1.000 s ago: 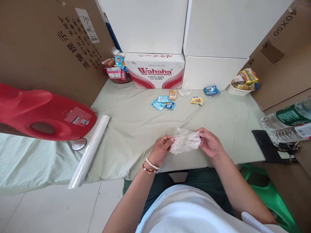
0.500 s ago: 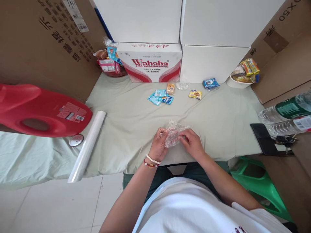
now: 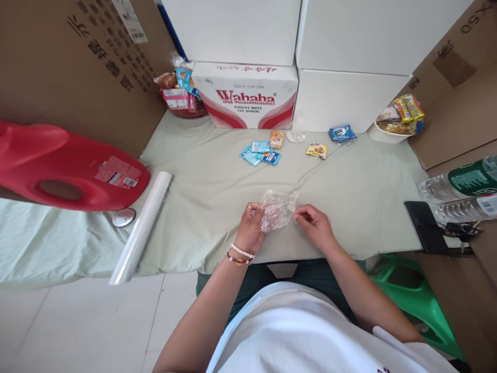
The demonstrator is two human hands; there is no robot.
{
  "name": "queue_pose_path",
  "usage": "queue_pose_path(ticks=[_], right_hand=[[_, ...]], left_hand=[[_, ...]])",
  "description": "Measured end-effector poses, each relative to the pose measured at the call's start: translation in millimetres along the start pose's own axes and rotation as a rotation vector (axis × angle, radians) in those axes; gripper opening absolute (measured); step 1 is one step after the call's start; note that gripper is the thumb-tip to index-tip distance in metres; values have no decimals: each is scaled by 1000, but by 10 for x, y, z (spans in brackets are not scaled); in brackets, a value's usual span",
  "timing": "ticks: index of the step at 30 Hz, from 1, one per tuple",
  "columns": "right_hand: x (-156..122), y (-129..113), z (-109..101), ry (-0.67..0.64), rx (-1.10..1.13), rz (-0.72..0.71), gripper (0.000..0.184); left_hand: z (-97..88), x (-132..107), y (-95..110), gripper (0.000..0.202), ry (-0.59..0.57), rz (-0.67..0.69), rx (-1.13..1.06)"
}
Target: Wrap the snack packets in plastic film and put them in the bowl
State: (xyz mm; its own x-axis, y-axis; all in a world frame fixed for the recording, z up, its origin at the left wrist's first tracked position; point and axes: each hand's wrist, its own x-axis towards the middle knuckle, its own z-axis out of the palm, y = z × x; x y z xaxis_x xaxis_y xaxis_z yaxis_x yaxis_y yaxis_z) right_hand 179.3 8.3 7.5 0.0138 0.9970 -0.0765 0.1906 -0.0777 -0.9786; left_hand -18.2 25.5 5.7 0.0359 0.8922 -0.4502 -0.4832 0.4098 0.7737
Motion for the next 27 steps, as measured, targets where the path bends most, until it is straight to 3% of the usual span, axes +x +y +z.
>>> queue_pose_path(ticks=[6, 11, 16, 21, 26, 27], right_hand=[[52, -75, -202, 94, 302, 216, 36], [83, -108, -279, 89, 438, 308, 40], [143, -91, -327, 116, 464, 288, 39], [328, -43, -414, 127, 396, 217, 34], [376, -103, -384, 382, 102, 12, 26], [332, -146, -325, 374, 59, 4, 23]], left_hand=[[-192, -26, 125, 62, 121, 16, 103], [-371, -61, 350, 70, 52, -64, 105], [-510, -1, 405, 56, 22, -180, 169], [-526, -31, 364, 46, 62, -91, 146], [-416, -122, 327, 46, 125, 27, 178], [-381, -139, 306, 45, 142, 59, 187]])
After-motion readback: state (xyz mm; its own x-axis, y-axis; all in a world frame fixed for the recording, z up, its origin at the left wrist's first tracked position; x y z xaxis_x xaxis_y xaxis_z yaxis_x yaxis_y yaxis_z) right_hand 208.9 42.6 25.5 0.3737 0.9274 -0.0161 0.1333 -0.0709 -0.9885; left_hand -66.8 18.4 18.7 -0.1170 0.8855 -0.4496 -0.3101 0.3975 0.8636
